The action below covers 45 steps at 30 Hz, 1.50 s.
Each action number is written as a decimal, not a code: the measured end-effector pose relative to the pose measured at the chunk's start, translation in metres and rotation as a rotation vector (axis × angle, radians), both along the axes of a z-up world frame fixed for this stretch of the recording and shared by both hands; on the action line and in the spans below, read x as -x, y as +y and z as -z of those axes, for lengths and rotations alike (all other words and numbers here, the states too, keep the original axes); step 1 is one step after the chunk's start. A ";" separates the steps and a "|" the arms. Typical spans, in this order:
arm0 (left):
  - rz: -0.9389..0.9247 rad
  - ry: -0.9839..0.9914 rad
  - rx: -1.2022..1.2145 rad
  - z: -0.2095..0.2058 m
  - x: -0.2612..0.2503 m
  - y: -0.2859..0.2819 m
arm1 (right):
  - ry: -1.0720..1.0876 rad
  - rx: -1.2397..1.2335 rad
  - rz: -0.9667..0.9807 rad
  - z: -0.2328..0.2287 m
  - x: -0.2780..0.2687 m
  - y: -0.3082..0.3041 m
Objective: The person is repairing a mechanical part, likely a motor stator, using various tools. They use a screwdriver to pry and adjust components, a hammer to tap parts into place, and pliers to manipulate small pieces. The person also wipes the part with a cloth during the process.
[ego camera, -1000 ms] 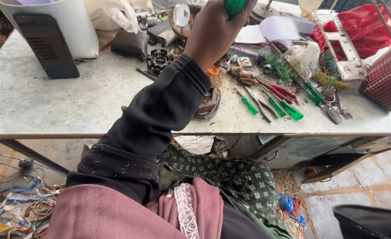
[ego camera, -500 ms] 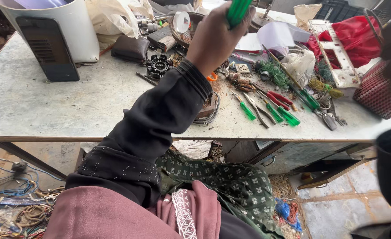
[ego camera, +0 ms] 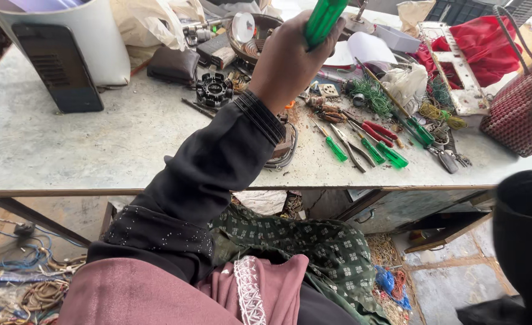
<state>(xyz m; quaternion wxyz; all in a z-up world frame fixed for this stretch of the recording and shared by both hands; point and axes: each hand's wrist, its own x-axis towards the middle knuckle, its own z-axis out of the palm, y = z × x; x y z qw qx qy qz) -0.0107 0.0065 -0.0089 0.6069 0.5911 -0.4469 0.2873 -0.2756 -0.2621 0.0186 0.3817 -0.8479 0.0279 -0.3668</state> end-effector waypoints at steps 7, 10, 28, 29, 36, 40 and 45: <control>0.075 -0.104 -0.016 0.028 0.025 0.026 | 0.044 0.011 0.003 0.015 0.001 0.003; 0.169 0.082 0.062 0.058 0.029 0.048 | 0.076 0.029 0.002 0.021 0.007 -0.006; 0.338 0.493 0.986 0.141 0.036 0.156 | 0.504 0.697 0.427 0.209 -0.109 0.011; 0.326 0.465 0.997 0.140 0.036 0.159 | 0.491 0.721 0.423 0.214 -0.116 0.005; 0.276 0.392 1.014 0.148 0.038 0.155 | 0.501 0.828 0.449 0.234 -0.144 -0.028; 0.213 0.362 0.984 0.159 0.033 0.152 | 0.464 0.709 0.361 0.226 -0.150 0.002; 0.173 0.352 0.979 0.177 0.027 0.151 | 0.132 0.453 -0.023 0.231 -0.159 0.098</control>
